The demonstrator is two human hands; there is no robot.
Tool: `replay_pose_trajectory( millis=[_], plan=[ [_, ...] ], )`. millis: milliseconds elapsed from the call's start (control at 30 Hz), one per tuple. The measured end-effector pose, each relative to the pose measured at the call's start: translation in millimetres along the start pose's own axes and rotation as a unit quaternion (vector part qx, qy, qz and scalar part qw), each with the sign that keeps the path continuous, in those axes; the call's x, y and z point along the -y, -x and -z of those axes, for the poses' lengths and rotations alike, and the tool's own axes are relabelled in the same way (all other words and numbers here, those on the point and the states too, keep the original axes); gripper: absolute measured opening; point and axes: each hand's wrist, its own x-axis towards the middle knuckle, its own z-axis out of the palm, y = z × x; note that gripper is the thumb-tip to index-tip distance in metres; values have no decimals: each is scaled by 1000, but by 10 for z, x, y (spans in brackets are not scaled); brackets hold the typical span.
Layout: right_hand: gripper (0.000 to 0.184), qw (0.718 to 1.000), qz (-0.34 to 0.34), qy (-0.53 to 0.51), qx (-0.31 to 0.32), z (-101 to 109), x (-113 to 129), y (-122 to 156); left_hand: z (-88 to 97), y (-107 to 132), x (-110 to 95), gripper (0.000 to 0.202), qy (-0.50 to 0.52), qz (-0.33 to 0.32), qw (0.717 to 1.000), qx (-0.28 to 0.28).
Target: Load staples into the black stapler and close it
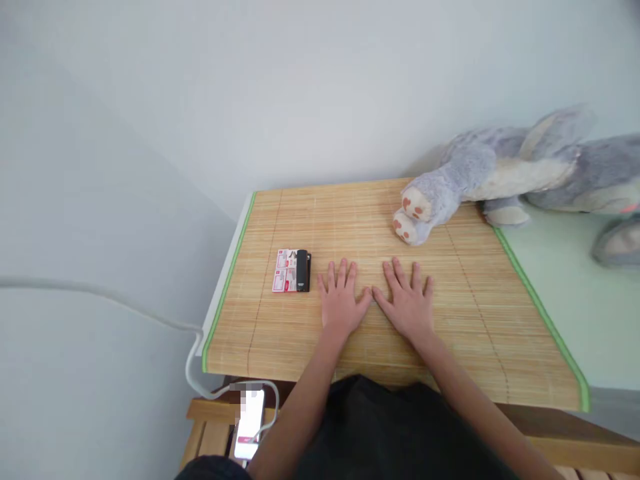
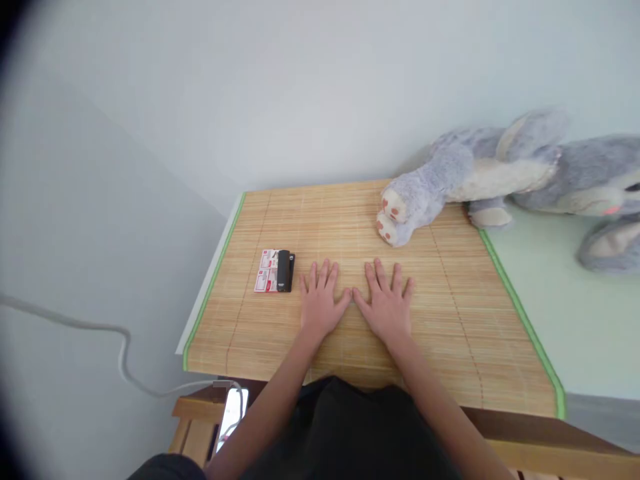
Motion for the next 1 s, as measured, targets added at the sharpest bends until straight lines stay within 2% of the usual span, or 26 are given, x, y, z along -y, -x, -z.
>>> replay_pose_trajectory(
  millis=[233,1000],
  plan=[
    [75,999,9,-16,-40,-30,2,32,3,19,4,73,-18,10,1000,-5],
    [78,999,15,-4,-33,-41,-15,33,14,31,9,71,-11,7,1000,-14]
  ],
)
